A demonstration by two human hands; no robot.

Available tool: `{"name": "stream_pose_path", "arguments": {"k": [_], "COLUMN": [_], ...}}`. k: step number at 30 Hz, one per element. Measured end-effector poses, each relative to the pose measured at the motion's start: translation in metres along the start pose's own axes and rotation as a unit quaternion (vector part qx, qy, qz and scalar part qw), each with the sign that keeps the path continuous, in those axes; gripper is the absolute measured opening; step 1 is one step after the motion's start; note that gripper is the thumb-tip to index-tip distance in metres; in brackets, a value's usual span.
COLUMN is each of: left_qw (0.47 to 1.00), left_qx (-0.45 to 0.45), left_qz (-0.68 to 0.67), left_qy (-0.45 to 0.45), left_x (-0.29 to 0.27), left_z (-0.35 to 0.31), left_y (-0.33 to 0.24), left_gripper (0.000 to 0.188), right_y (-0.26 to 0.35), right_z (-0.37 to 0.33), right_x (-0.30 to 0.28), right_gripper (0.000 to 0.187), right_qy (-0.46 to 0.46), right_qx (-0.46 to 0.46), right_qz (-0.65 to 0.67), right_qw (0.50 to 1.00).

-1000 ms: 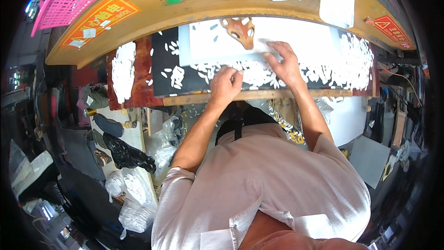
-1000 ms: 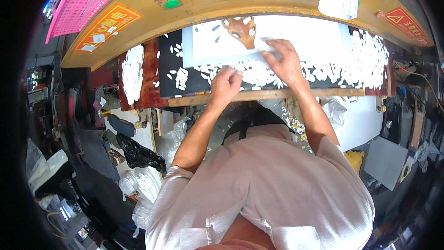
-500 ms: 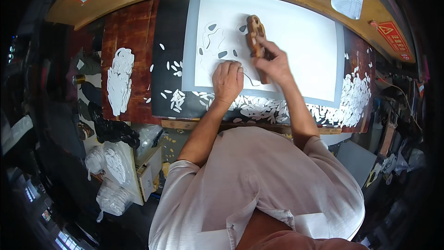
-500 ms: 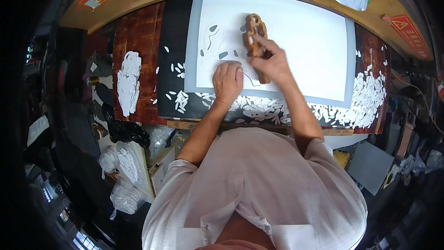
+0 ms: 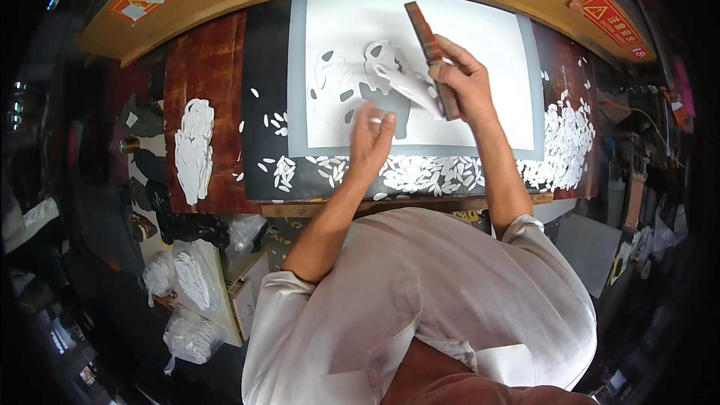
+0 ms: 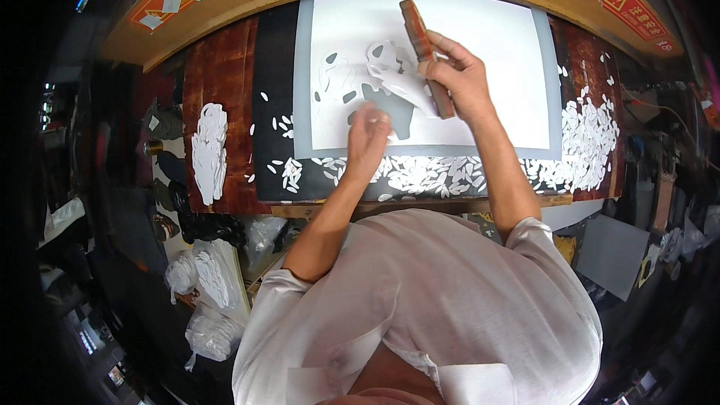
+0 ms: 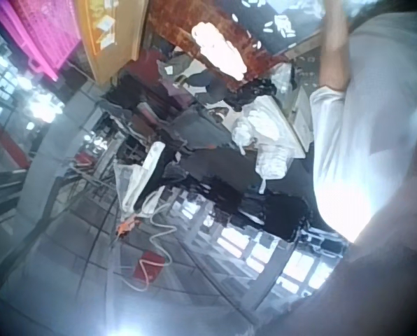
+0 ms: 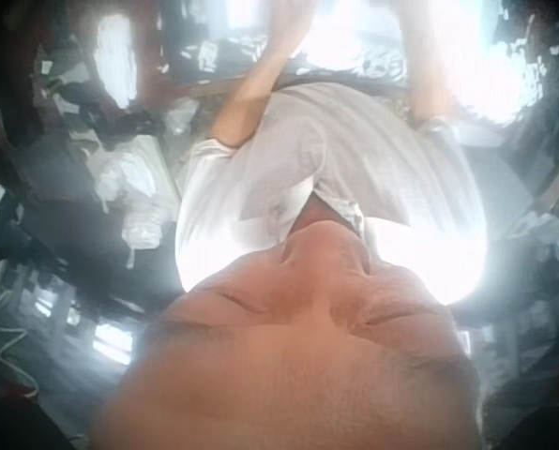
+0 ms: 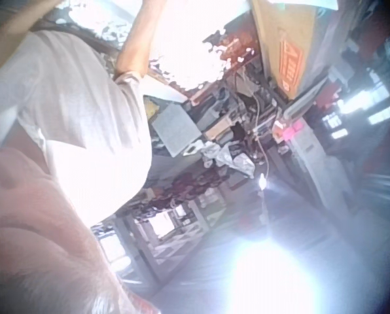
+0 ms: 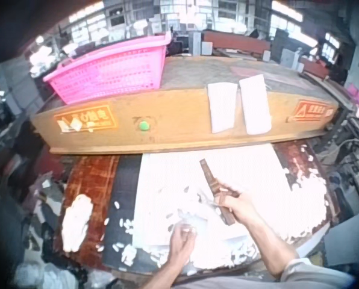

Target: The person peels small white sticker cutouts from a large white backing sheet on a workbench. They use a wooden handle tool to assist in lifting edges and separate the cutouts by hand, stacking them on the table. The person then removes the used backing sheet and places a new one on the workbench to continue.

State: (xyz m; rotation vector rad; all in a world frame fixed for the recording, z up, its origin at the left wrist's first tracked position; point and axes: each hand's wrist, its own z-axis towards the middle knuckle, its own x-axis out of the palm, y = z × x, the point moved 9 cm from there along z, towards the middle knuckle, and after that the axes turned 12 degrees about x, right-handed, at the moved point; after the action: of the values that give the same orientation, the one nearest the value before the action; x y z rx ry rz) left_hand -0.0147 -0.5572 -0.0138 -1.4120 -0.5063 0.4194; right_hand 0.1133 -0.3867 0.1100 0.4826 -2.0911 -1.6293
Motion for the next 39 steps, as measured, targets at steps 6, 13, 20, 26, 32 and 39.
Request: {"name": "stream_pose_path", "arguments": {"k": [6,13,20,26,32,39], "left_qw": [0.967,0.936,0.888,0.925,0.900,0.921], "left_qx": [-0.181,-0.249,-0.048,0.089,0.168,0.173], "left_qz": [-0.177,0.212,0.443,0.367,0.399,0.349], "left_qy": [0.018,0.129,0.115,0.043,0.046,-0.006], "left_x": [0.026,-0.074,-0.070,-0.077,-0.069,-0.068], "left_z": [0.009,0.003,-0.011,-0.089,-0.056,-0.042], "left_y": [0.011,0.030,-0.001,-0.004,0.036,0.032], "left_gripper": [0.041,0.053,0.058,0.029,0.025,0.028], "right_y": [-0.057,-0.034,-0.063,-0.084,-0.061,-0.071], "right_z": [0.008,0.010,-0.022,-0.030,-0.014,-0.050], "right_x": [0.011,-0.041,-0.025,-0.015,-0.055,-0.161], "right_gripper": [0.060,0.057,0.047,0.052,0.051,0.051], "right_qy": [0.009,-0.106,-0.106,-0.128,-0.176,-0.240], "right_qx": [0.055,0.033,-0.205,-0.237,-0.224,-0.133], "right_qz": [0.036,-0.158,-0.502,-0.557,-0.462,-0.269], "right_qw": [0.998,0.981,0.834,0.786,0.840,0.923]}}
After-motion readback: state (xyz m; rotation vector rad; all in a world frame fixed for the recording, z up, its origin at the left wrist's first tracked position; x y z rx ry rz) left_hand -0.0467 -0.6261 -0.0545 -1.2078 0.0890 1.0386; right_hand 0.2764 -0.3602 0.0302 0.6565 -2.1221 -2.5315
